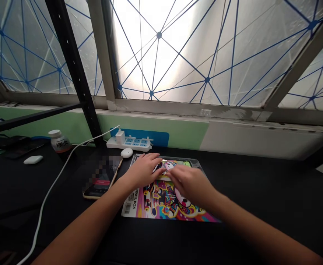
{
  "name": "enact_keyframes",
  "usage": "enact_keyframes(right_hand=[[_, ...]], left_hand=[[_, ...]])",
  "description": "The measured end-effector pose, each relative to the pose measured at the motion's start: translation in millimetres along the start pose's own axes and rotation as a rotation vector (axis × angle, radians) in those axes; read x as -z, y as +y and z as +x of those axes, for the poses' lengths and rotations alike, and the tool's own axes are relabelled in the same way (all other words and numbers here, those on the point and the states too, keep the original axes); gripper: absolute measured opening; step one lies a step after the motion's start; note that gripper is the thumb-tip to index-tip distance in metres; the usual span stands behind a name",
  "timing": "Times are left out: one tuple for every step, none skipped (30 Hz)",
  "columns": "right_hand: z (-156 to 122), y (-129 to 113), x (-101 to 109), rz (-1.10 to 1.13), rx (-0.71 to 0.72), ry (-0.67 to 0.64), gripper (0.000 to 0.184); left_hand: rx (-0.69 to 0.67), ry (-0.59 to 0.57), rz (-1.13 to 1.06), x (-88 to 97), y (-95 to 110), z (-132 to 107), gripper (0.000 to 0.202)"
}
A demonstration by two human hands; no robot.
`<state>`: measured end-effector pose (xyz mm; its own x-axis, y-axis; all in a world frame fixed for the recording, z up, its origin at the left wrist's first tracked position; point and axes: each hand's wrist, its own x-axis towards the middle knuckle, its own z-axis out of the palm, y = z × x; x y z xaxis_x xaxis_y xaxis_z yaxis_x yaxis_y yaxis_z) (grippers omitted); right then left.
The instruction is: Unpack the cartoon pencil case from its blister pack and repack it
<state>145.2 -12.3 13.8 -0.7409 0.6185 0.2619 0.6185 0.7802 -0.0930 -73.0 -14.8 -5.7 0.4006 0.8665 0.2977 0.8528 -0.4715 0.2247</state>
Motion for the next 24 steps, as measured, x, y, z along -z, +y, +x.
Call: enact_keyframes(right_hand=[[3.7, 14.1, 4.3, -0.040, -0.046, -0.030, 0.034], [7.7, 28.2, 7.4, -0.054, -0.083, -0.093, 0.032], [11.8, 41.6, 9.5, -0.050, -0.107, -0.137, 0.037], [15.8, 53.5, 10.9, -0.033, -0.123, -0.183, 0.045], [19.7, 63.5, 11.6, -0.011, -0.127, -0.221, 0.052], [23.5, 71.4, 12.0, 0.010, -0.125, -0.248, 0.057], [27.1, 77.1, 12.1, 0.026, -0.119, -0.271, 0.059], [30.6, 80.9, 12.2, 0.037, -0.112, -0.287, 0.059], [33.6, 83.0, 12.3, 0.041, -0.106, -0.296, 0.059], [36.1, 83.7, 12.3, 0.043, -0.103, -0.301, 0.059], [37.7, 83.4, 12.3, 0.044, -0.099, -0.302, 0.059], [38.3, 82.1, 12.1, 0.038, -0.095, -0.294, 0.059], [37.6, 79.8, 11.7, 0.023, -0.090, -0.270, 0.059], [35.7, 76.8, 11.1, -0.002, -0.086, -0.229, 0.059], [32.6, 73.2, 10.2, -0.036, -0.082, -0.173, 0.057], [28.4, 69.0, 9.2, -0.074, -0.079, -0.108, 0.054], [23.5, 64.7, 8.3, -0.110, -0.072, -0.041, 0.048], [18.0, 60.3, 7.7, -0.138, -0.055, 0.018, 0.040], [11.9, 56.3, 7.7, -0.153, -0.026, 0.071, 0.030], [5.3, 52.7, 8.4, -0.161, 0.014, 0.126, 0.019], [-2.2, 49.6, 9.8, -0.163, 0.057, 0.190, 0.012], [-10.6, 47.0, 11.9, -0.165, 0.095, 0.260, 0.008], [-20.2, 44.6, 14.4, -0.170, 0.125, 0.329, 0.011], [-31.0, 42.2, 16.9, -0.180, 0.143, 0.382, 0.017]], left_hand=[[-0.003, 0.011, 0.012, 1.5, 0.7, -0.2, 0.045], [-0.002, 0.013, 0.022, 2.7, 1.0, -0.4, 0.044], [0.002, 0.010, 0.026, 3.5, 1.1, -0.4, 0.043], [0.008, 0.005, 0.026, 4.0, 1.1, -0.4, 0.043], [0.013, 0.000, 0.023, 4.0, 1.0, -0.3, 0.043], [0.017, -0.002, 0.017, 3.8, 1.0, -0.2, 0.043], [0.017, -0.003, 0.009, 3.3, 1.1, -0.1, 0.044], [0.020, -0.002, 0.006, 2.8, 1.3, 0.0, 0.045], [0.025, 0.001, 0.008, 2.5, 1.4, 0.0, 0.046], [0.033, 0.005, 0.016, 2.4, 1.3, -0.1, 0.048], [0.042, 0.009, 0.027, 2.7, 0.6, -0.3, 0.050], [0.051, 0.012, 0.038, 3.7, -0.7, -0.4, 0.053], [0.060, 0.014, 0.049, 5.3, -2.7, -0.5, 0.055], [0.066, 0.017, 0.061, 7.6, -5.2, -0.6, 0.058], [0.068, 0.022, 0.073, 10.7, -7.9, -0.5, 0.060], [0.068, 0.032, 0.088, 14.6, -10.3, -0.5, 0.060], [0.064, 0.048, 0.106, 19.1, -11.7, -0.6, 0.059], [0.054, 0.066, 0.129, 24.0, -11.5, -1.0, 0.057], [0.034, 0.084, 0.157, 29.0, -9.3, -2.1, 0.052], [0.009, 0.106, 0.188, 33.9, -5.0, -4.2, 0.047], [-0.022, 0.129, 0.223, 38.0, 1.3, -7.7, 0.041], [-0.061, 0.158, 0.258, 41.1, 9.1, -12.6, 0.034], [-0.086, 0.202, 0.289, 42.9, 17.7, -19.3, 0.030], [-0.114, 0.242, 0.315, 43.0, 26.2, -27.5, 0.028]])
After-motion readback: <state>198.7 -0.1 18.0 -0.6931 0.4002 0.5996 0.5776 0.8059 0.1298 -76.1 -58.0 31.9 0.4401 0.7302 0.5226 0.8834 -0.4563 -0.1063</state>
